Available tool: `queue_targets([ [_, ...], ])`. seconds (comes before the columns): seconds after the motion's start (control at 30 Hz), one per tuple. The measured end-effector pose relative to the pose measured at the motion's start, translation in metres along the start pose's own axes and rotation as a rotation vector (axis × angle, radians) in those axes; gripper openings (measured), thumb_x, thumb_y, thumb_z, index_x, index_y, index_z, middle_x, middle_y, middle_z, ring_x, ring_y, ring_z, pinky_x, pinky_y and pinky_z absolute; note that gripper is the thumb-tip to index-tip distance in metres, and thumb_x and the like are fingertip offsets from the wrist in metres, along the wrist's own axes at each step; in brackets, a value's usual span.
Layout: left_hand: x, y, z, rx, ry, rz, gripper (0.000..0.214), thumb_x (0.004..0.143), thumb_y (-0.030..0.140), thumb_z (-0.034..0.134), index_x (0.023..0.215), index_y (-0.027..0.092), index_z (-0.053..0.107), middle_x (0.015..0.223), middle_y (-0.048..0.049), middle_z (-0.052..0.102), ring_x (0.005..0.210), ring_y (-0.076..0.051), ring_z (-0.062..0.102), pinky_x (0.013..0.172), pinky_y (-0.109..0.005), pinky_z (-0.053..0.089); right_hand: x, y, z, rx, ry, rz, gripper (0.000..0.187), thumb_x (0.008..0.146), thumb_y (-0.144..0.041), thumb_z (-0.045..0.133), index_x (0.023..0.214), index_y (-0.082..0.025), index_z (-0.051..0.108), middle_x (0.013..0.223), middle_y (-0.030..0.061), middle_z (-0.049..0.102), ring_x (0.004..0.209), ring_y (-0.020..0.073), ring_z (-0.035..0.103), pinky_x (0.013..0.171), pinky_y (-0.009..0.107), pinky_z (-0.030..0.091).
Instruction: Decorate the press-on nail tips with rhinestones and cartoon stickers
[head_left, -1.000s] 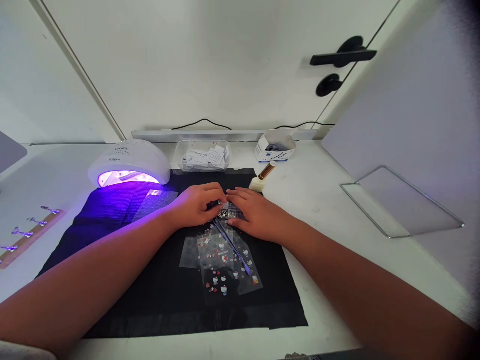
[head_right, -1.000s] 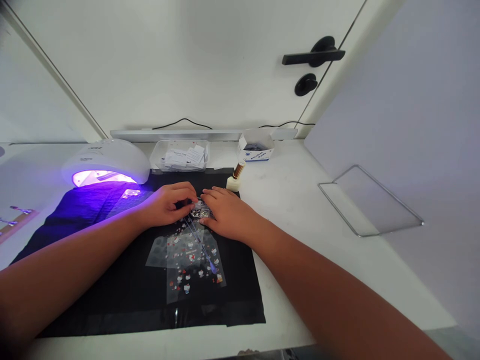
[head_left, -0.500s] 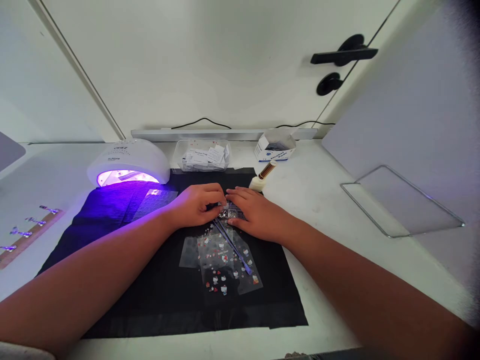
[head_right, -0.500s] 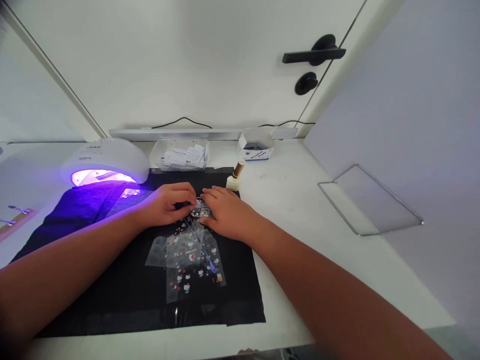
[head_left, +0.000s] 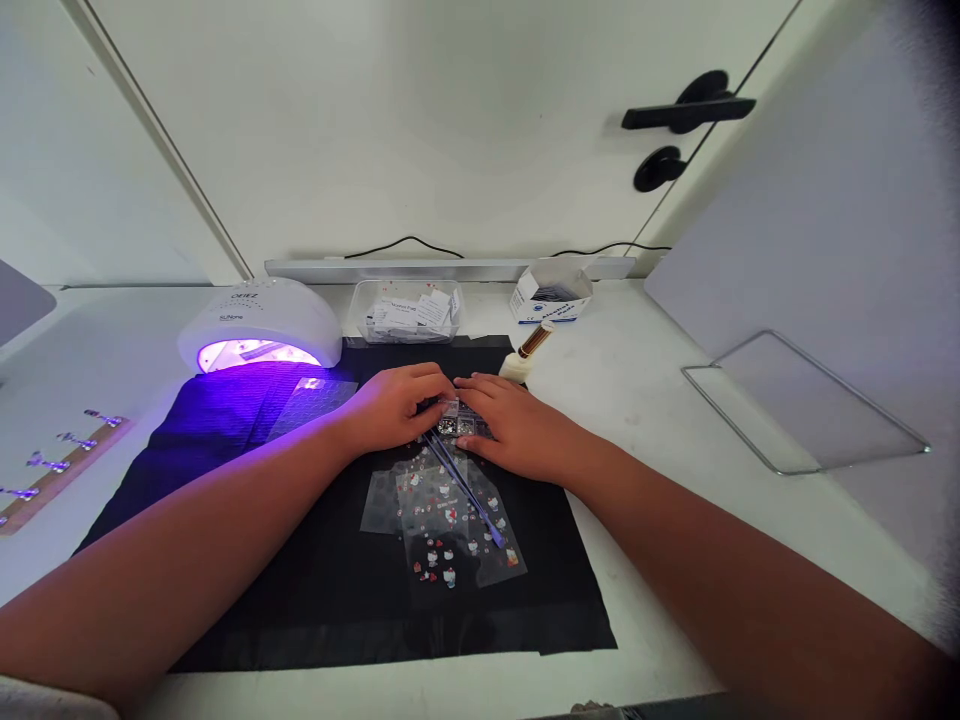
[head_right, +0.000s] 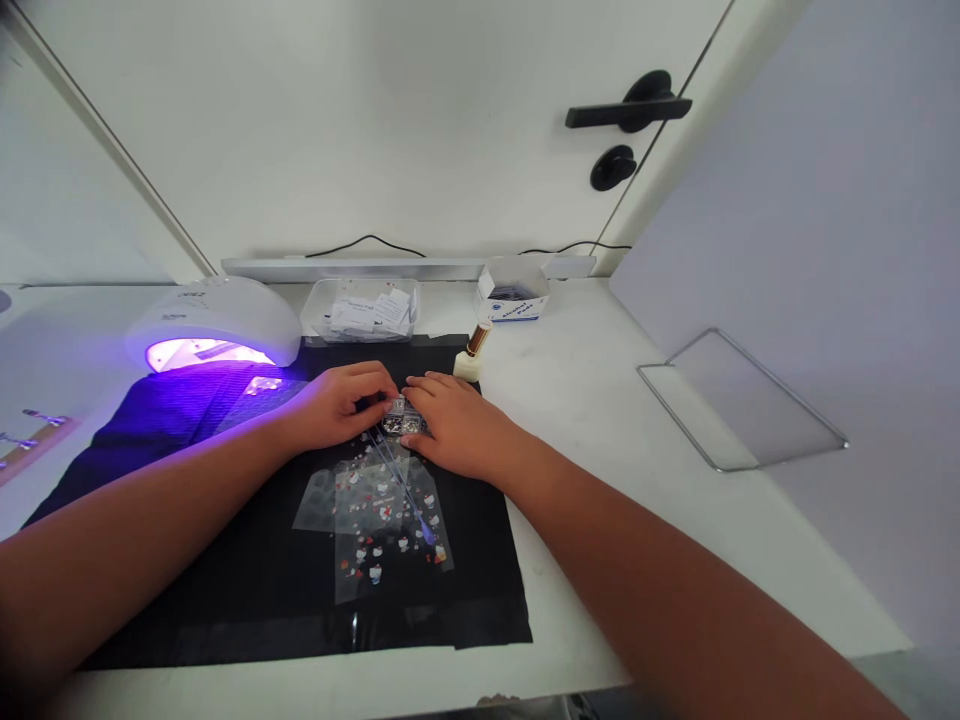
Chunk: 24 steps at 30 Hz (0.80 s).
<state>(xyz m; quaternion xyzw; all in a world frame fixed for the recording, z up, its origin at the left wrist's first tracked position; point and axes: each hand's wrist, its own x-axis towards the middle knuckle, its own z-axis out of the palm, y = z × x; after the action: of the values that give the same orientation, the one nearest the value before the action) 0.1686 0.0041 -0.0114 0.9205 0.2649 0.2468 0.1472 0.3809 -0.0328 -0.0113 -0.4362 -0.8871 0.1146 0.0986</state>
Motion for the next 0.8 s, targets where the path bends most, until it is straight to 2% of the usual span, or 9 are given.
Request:
queue_targets([
  [0.3,-0.0005,0.0014,-0.0022,-0.001,-0.016,-0.039,0.012,0.088,0.022,0.054,0.096,0.017,0.062,0.09,-0.0024,0.063,0.076,-0.013,0.058,0.063,-0.023,0.043,0.0004,-0.0029,-0.003,-0.017,-0.025,0.006,0.061,0.087,-0.039,0.062,0.137,-0.006,0.049,0.146,0.0176,0.049,0.138,0.0339,0.041,0.116,0.05,0.035],
  [0.67,-0.0002,-0.0036,0.0001,-0.068,-0.001,-0.063,0.018,0.092,0.031,0.053,0.096,0.017,0.064,0.087,-0.0022,0.064,0.077,-0.013,0.06,0.07,-0.026,0.047,0.0001,-0.0011,-0.0024,0.003,-0.023,0.007,0.06,0.087,-0.039,0.062,0.136,-0.007,0.049,0.145,0.0187,0.049,0.138,0.0339,0.041,0.116,0.051,0.034],
  [0.8,-0.0012,-0.0071,0.0015,-0.086,0.012,-0.077,0.027,0.09,0.038,0.057,0.106,0.017,0.062,0.09,-0.0032,0.066,0.081,-0.015,0.062,0.073,-0.028,0.048,0.0001,-0.0003,-0.0019,0.017,-0.011,-0.006,0.059,0.087,-0.039,0.062,0.136,-0.008,0.05,0.145,0.018,0.05,0.138,0.0339,0.041,0.115,0.052,0.034],
])
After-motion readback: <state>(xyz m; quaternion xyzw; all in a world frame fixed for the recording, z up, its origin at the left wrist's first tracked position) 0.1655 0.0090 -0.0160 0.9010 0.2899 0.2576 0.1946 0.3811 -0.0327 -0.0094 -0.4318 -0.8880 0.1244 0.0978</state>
